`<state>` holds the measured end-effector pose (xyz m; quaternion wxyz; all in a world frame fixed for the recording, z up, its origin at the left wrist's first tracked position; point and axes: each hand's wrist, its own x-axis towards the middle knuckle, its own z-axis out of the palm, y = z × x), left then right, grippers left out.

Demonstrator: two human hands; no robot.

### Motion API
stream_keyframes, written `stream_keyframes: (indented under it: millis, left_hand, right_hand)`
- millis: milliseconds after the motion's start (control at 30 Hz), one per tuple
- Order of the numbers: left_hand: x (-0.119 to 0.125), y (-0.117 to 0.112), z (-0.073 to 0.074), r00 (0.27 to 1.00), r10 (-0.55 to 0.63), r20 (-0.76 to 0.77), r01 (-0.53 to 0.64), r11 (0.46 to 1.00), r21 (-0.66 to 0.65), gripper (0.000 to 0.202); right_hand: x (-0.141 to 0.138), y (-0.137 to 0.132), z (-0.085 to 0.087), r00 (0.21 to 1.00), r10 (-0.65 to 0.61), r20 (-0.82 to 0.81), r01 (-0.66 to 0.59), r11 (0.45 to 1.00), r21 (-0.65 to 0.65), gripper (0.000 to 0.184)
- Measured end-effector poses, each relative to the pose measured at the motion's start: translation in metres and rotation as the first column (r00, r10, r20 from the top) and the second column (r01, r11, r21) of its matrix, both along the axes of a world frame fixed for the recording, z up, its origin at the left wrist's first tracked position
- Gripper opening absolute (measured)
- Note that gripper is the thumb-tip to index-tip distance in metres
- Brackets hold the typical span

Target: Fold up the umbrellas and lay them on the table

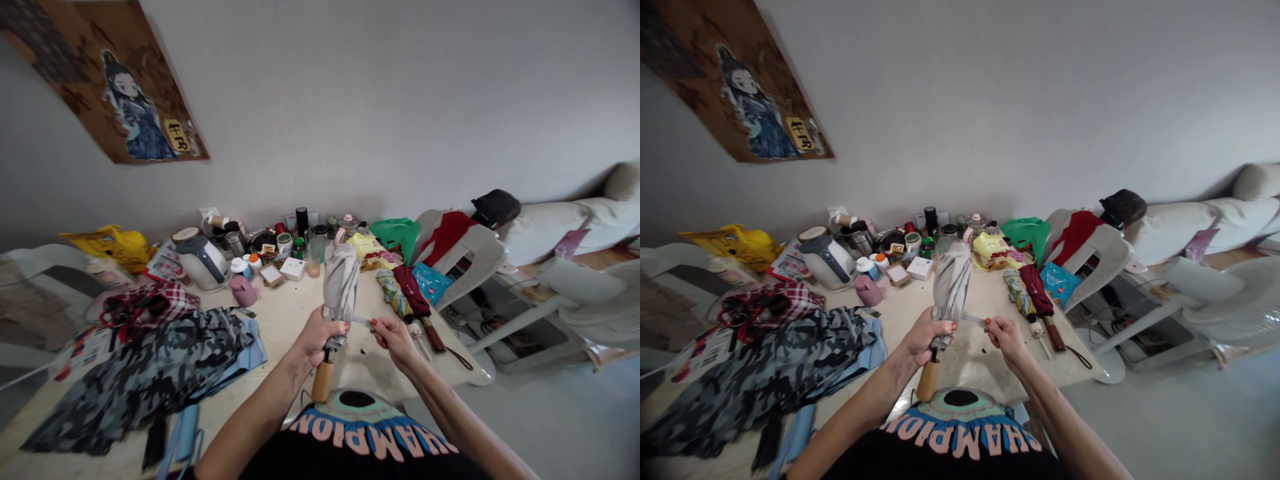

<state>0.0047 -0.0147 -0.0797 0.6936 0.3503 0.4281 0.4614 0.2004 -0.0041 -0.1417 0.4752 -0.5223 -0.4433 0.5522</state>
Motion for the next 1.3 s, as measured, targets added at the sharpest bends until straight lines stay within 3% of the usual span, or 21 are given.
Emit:
stream_keyframes:
  millis: [67, 167, 267, 400, 667, 867, 1033, 1167, 1300]
  left_hand:
    - [0.002, 0.001, 0.001, 0.996, 0.051, -0.073, -0.049, 0.998, 0.033, 0.032]
    - [0.005, 0.005, -0.005, 0.937, 0.183, -0.297, -0.161, 0.982, 0.097, 0.038]
    - [0.008, 0.008, -0.012, 0.769, 0.257, -0.586, -0.167, 0.965, 0.203, 0.045]
    - [0.015, 0.005, -0.014, 0.567, 0.25, -0.785, -0.012, 0.955, 0.295, 0.052]
    - [0.015, -0.001, -0.015, 0.473, 0.275, -0.837, 0.148, 0.912, 0.384, 0.05]
    - [0.013, 0.002, -0.027, 0.461, 0.302, -0.834, 0.188, 0.886, 0.425, 0.048]
    - [0.012, 0.003, -0.027, 0.446, 0.311, -0.839, 0.196, 0.881, 0.431, 0.045]
    - [0.016, -0.001, -0.027, 0.389, 0.382, -0.838, 0.23, 0.841, 0.49, 0.054]
    - [0.022, -0.004, -0.037, 0.342, 0.444, -0.828, 0.221, 0.819, 0.53, 0.058]
  right_hand:
    - [0.002, -0.001, -0.001, 0.999, -0.015, 0.033, 0.014, 1.0, 0.018, 0.056]
    - [-0.002, -0.01, 0.014, 0.977, -0.016, 0.211, -0.015, 0.99, 0.142, 0.049]
    - [-0.018, -0.021, 0.035, 0.925, -0.035, 0.377, -0.092, 0.945, 0.315, 0.041]
    - [-0.043, -0.028, 0.051, 0.895, 0.026, 0.446, -0.216, 0.899, 0.382, 0.035]
    - [-0.048, -0.027, 0.056, 0.781, 0.046, 0.623, -0.367, 0.84, 0.399, 0.027]
    - [-0.051, -0.024, 0.049, 0.785, 0.03, 0.618, -0.328, 0.868, 0.374, 0.03]
    - [-0.053, -0.022, 0.043, 0.788, 0.024, 0.615, -0.293, 0.893, 0.34, 0.033]
    - [-0.055, -0.019, 0.043, 0.793, 0.001, 0.609, -0.224, 0.93, 0.291, 0.033]
    - [-0.055, -0.016, 0.049, 0.764, -0.027, 0.645, -0.191, 0.945, 0.265, 0.032]
